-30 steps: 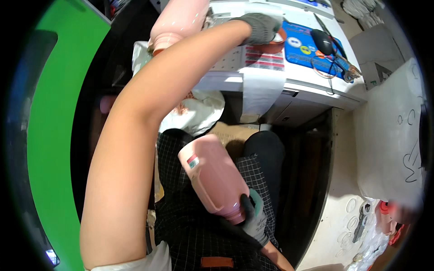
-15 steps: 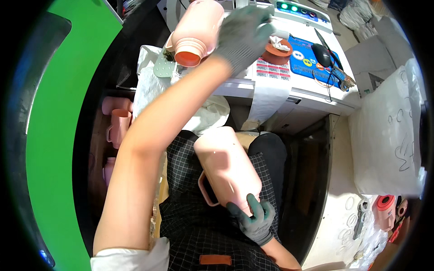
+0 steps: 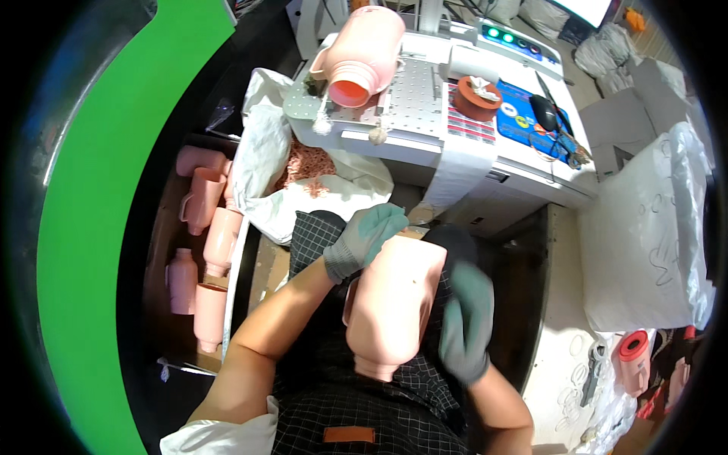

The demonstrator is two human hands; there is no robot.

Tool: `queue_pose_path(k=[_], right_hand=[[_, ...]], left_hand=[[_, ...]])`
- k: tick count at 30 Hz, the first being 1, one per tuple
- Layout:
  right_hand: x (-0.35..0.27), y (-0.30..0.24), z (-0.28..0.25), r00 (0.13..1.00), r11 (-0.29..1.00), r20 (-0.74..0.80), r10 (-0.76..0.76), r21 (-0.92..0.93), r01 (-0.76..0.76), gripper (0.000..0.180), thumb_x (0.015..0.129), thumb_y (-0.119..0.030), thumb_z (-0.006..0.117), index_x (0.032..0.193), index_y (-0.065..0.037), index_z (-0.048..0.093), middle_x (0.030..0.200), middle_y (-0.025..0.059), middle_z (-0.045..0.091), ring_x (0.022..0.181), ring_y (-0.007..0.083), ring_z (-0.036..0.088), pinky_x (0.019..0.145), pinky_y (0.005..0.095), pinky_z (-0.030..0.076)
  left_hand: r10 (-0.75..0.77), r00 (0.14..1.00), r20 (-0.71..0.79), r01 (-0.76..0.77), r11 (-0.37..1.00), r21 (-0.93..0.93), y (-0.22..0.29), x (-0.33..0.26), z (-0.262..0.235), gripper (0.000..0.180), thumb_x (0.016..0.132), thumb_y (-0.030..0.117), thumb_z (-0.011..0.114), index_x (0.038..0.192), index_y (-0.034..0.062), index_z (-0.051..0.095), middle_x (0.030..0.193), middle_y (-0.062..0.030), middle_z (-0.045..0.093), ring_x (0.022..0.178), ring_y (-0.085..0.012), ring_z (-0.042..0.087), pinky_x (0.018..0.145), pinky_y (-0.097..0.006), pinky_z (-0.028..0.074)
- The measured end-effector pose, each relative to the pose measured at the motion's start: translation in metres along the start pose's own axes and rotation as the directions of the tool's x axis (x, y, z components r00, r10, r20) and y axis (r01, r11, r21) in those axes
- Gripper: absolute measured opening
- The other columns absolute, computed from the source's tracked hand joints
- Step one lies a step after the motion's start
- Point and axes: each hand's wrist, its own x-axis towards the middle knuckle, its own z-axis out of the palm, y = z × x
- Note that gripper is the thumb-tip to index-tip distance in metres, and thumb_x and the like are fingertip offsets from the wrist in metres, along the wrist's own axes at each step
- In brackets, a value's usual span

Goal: The person assembles pink mugs by attaching red circular bases and applying labels. They pick up a mug, insert a red base into the bottom, wipe the surface, and apply a label from a roll on the workstation.

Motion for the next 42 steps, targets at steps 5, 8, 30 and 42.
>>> queue_pose_path(k=[5, 8, 30, 42], right_hand=[[0.036, 0.026, -0.001, 0.946, 0.953, 0.141, 0.292, -0.124, -0.276, 0.018, 0.101, -0.011, 0.061, 0.088, 0.0, 0.066, 0.077, 0.022, 0.059, 0.068, 0.0395, 0.058, 0.062, 0.0451, 0.046], [0.039, 0.006, 0.01, 0.952, 0.932, 0.153, 0.264, -0.295, -0.211, 0.019, 0.101, -0.013, 0.062, 0.085, -0.001, 0.066, 0.073, 0.0205, 0.059, 0.066, 0.0396, 0.059, 0.061, 0.0458, 0.046], [0.006, 0.005, 0.014, 0.943, 0.818, 0.308, -0.128, -0.505, 0.276, 0.03, 0.089, 0.001, 0.063, 0.116, 0.013, 0.058, 0.095, 0.0236, 0.063, 0.074, 0.0412, 0.062, 0.061, 0.047, 0.048], [0.002, 0.008, 0.009, 0.929, 0.809, 0.273, -0.251, -0.468, 0.356, 0.033, 0.08, 0.01, 0.062, 0.112, 0.014, 0.054, 0.081, 0.0211, 0.055, 0.064, 0.0368, 0.056, 0.053, 0.0441, 0.044]], left_hand=[[0.336, 0.907, -0.253, -0.193, 0.868, 0.458, 0.041, -0.012, 0.029, 0.02, 0.101, 0.007, 0.061, 0.117, -0.0036, 0.066, 0.112, -0.016, 0.069, 0.101, -0.0315, 0.068, 0.09, -0.042, 0.054], [0.261, 0.843, -0.47, -0.036, 0.9, 0.435, 0.034, -0.072, 0.054, 0.027, 0.092, 0.009, 0.066, 0.118, 0.0051, 0.071, 0.114, -0.0115, 0.066, 0.106, -0.0343, 0.062, 0.092, -0.047, 0.05], [0.406, 0.85, -0.337, 0.043, 0.583, 0.811, 0.057, 0.033, 0.065, 0.048, 0.086, 0.01, 0.064, 0.133, 0.0163, 0.063, 0.115, -0.0051, 0.058, 0.107, -0.0291, 0.056, 0.089, -0.044, 0.045], [0.478, 0.851, -0.219, -0.068, 0.513, 0.856, 0.059, 0.058, 0.077, 0.04, 0.089, 0.015, 0.061, 0.129, 0.0165, 0.065, 0.122, -0.0082, 0.059, 0.109, -0.0321, 0.057, 0.095, -0.048, 0.044]])
